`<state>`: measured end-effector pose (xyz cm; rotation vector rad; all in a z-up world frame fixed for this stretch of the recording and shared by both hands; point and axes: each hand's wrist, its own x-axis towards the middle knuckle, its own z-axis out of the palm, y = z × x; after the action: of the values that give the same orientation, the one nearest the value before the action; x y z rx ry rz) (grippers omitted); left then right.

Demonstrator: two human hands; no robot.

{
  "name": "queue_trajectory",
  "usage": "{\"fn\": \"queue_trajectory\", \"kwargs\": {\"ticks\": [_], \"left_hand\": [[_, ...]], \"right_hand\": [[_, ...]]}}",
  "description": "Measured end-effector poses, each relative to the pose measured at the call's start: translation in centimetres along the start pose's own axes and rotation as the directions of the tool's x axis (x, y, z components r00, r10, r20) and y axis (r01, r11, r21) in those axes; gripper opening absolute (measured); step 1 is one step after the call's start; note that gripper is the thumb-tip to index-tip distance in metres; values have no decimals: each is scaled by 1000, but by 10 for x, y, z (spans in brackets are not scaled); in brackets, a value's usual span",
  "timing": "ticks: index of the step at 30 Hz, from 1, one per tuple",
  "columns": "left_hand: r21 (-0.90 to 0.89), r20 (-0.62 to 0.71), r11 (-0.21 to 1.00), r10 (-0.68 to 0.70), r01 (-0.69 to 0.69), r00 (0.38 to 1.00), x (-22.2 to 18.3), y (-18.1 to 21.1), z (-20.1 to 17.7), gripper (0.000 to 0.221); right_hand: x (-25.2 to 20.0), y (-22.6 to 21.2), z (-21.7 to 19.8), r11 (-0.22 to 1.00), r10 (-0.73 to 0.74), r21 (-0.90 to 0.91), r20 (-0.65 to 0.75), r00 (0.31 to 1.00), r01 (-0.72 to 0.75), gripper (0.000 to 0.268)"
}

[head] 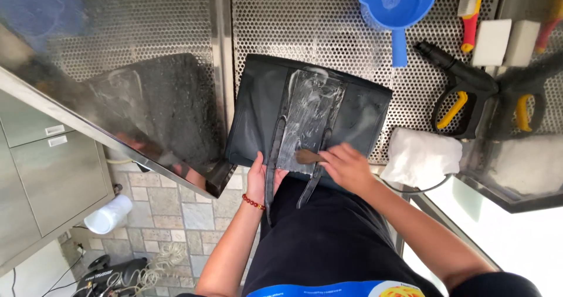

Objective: The person is cleaning a black leather tote bag using a brush and cleaning solution inside a cleaning station.

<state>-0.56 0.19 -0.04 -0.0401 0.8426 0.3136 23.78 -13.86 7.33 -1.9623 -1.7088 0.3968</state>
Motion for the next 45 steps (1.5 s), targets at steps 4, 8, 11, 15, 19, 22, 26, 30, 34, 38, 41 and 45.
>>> {"fn": "queue_trajectory", "kwargs": {"ticks": [4,8,11,15,19,22,26,30,34,38,41,45], "left_hand": [[-9,165,1000,15,-14,986,0,5,1,67],[40,9,999,6,-6,1000,0,3,5,67],[20,89,1000,22,-24,996,3,4,-7,67],[68,14,998,9,-10,1000,-4,8,19,65],[38,67,999,4,-7,998,-3,4,13,68],[63,66,998,-1,-3,998,-1,12,16,66],[28,77,1000,-7,5,997,8,5,-10,66],[46,93,999,-9,4,996,12,5,-14,66],[79,31,997,2,-5,1000,0,9,11,64],[79,101,997,-10,2,995,8,5,-2,66],[96,89,995,-7,-2,996,11,7,2,66],[48,40,998,-30,28,999,8,5,-5,65]], "right_hand": [[-8,5,4,979,-71,189,-24,997,75,27],[-8,13,-3,999,21,44,21,1000,-22,25],[4,11,-1,1000,-29,10,-8,1000,29,27],[22,74,3,979,127,-169,62,990,-115,14],[60,54,-5,937,192,-258,-187,963,-237,20],[56,52,-2,957,129,-228,-211,969,-177,22],[78,74,5,936,171,-280,-175,970,-215,17],[106,65,12,947,73,-288,-246,967,-145,19],[78,79,-15,942,79,-301,-240,967,-152,22],[104,79,-6,939,113,-295,-227,967,-179,23],[129,77,27,963,82,-232,-235,968,-138,25],[109,59,-5,978,86,-193,4,996,-84,23]]}}
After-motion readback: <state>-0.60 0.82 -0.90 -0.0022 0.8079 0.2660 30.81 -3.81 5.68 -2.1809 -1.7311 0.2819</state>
